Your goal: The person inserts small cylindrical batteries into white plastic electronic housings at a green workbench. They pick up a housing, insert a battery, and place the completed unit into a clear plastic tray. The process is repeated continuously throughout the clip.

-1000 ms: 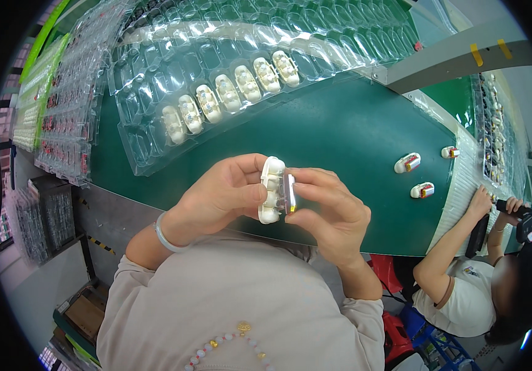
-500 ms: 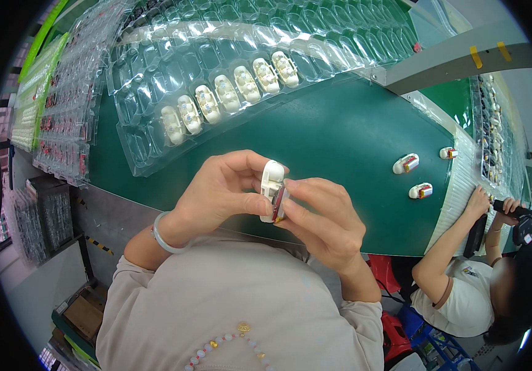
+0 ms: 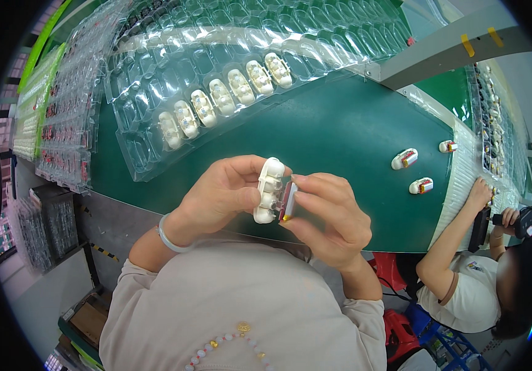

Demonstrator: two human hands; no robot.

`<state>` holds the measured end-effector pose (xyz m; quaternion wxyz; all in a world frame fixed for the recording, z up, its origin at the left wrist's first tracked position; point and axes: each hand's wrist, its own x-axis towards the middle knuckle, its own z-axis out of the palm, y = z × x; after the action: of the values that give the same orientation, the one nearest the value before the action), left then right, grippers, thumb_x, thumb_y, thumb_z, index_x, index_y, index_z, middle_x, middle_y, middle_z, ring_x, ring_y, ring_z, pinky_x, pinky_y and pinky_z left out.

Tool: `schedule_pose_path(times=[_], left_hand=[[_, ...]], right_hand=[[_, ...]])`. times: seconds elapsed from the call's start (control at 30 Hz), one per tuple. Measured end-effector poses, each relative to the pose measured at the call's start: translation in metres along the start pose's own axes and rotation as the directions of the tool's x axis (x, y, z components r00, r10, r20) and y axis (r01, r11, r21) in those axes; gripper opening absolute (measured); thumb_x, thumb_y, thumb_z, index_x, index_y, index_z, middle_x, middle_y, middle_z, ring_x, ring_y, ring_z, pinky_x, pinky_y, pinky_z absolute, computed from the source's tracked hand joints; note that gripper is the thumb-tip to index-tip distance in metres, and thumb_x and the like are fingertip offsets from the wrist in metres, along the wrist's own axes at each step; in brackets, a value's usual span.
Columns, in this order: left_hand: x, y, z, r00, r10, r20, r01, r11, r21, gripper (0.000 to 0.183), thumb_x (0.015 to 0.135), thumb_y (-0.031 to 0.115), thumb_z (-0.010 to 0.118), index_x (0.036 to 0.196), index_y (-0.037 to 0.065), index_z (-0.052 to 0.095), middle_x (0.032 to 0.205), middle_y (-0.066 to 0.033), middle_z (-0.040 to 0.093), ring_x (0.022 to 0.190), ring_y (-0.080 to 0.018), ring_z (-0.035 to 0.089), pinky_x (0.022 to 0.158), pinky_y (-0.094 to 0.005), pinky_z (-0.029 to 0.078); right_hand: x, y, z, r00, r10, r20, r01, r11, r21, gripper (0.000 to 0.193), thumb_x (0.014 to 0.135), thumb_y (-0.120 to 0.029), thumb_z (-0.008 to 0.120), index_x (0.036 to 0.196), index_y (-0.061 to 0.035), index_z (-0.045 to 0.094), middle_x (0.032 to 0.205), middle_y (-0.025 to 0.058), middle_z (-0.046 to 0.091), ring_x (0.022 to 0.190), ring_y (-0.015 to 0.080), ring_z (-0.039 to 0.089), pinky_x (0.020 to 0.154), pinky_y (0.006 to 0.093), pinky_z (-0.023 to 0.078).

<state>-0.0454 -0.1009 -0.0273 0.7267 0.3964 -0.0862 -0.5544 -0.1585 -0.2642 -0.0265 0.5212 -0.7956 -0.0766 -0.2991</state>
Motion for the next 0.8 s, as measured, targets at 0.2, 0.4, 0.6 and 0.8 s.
schedule_pose_path(times=[0.2,0.4,0.6,0.8], left_hand=[[0.000,-0.001,0.000,1.000,-0.027,-0.002,0.027,0.999,-0.024,0.037,0.080,0.005,0.063,0.115,-0.002,0.055,0.105,-0.0093,0.062,0.095,-0.0159,0.060,0.083,-0.0294,0.049],[0.000,-0.002,0.002,1.000,-0.003,0.006,0.003,1.000,0.013,0.036,0.081,0.006,0.062,0.115,-0.002,0.054,0.105,-0.0096,0.062,0.093,-0.0151,0.061,0.081,-0.0286,0.050],[0.001,0.001,0.008,0.999,-0.048,0.018,0.048,0.998,-0.026,0.038,0.085,0.014,0.063,0.117,-0.002,0.051,0.105,-0.0094,0.061,0.088,-0.0117,0.061,0.072,-0.0228,0.052],[0.000,0.000,0.007,0.998,-0.055,0.031,0.056,0.997,-0.043,0.040,0.085,0.015,0.062,0.118,-0.003,0.049,0.104,-0.0092,0.061,0.087,-0.0113,0.062,0.071,-0.0226,0.053]], right_hand=[[0.003,-0.005,0.002,0.997,-0.040,0.061,0.044,0.997,-0.068,0.040,0.062,-0.001,0.078,0.100,0.0012,0.064,0.104,0.0171,0.063,0.092,0.0292,0.061,0.079,0.0387,0.049],[0.000,-0.003,-0.002,0.998,-0.012,0.062,0.012,1.000,-0.005,0.040,0.062,0.000,0.076,0.100,0.0020,0.064,0.106,0.0191,0.062,0.094,0.0306,0.061,0.081,0.0393,0.048],[-0.011,-0.001,0.002,0.973,0.222,-0.063,-0.188,0.923,0.335,0.043,0.061,0.005,0.073,0.103,0.0053,0.062,0.108,0.0221,0.061,0.100,0.0328,0.058,0.086,0.0404,0.045],[-0.011,-0.001,0.004,0.973,0.226,-0.052,-0.197,0.922,0.335,0.043,0.062,0.005,0.073,0.103,0.0051,0.062,0.109,0.0223,0.061,0.101,0.0328,0.058,0.086,0.0396,0.045]])
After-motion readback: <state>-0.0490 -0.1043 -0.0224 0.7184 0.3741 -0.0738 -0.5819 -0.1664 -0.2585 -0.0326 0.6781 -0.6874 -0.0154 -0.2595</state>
